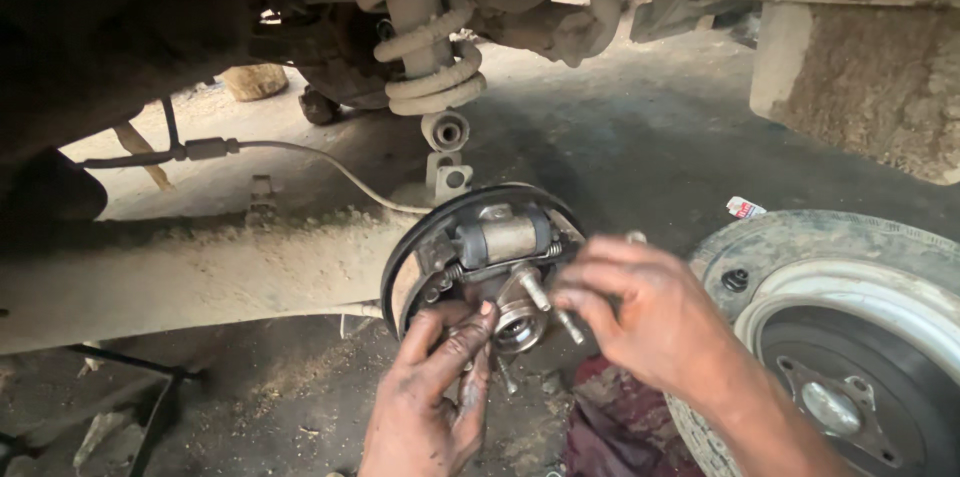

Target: The person works on a vehicle's rear drum brake assembly with the wheel removed. They repeatedly rotate the wheel hub and axle by hand, then wipe the hub and surrounding brake components with a cloth. The person continues to rotate and wipe the hub throughout the clip.

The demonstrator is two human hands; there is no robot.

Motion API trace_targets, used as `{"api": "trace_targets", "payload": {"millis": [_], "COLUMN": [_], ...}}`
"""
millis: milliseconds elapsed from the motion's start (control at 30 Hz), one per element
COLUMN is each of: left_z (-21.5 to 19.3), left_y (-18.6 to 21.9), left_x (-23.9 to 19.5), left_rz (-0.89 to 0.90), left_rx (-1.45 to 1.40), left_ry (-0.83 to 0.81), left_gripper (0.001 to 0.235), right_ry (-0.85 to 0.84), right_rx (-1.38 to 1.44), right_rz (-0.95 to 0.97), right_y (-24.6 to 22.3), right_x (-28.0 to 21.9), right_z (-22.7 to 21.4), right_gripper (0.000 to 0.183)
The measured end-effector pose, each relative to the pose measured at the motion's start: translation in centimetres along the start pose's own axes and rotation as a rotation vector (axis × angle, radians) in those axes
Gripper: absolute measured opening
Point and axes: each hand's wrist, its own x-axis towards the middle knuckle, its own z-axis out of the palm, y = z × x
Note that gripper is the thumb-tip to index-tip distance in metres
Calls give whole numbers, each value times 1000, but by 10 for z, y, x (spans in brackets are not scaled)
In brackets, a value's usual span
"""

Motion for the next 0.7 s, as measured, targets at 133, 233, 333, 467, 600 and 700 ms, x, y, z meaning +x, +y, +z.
{"api": "trace_targets", "payload": {"millis": [133, 233, 333, 467, 600, 700], "left_z": [3, 1, 0, 2, 3, 2], "left_y": [2, 3, 2, 4, 5, 4], "left_x": [1, 0, -5, 3, -4, -3], "left_rz": [-17, -34, -29, 28, -58, -13], "left_rx": [2, -24, -31, -45, -79, -85], "left_ry": [13, -4, 3, 31, 32, 30], "left_gripper": [43, 43, 43, 43, 42, 43], "right_ry": [33, 143, 18, -55, 27, 22], "right_rx": [-2, -2, 10, -20, -57, -26], "right_rz": [65, -8, 123, 90, 92, 34], "right_y": [-10, -19, -18, -16, -15, -9], "right_x": [-7, -3, -2, -4, -6, -4], "right_z": [-1, 2, 3, -3, 3, 4], "right_gripper": [10, 10, 10, 7, 8, 9]}}
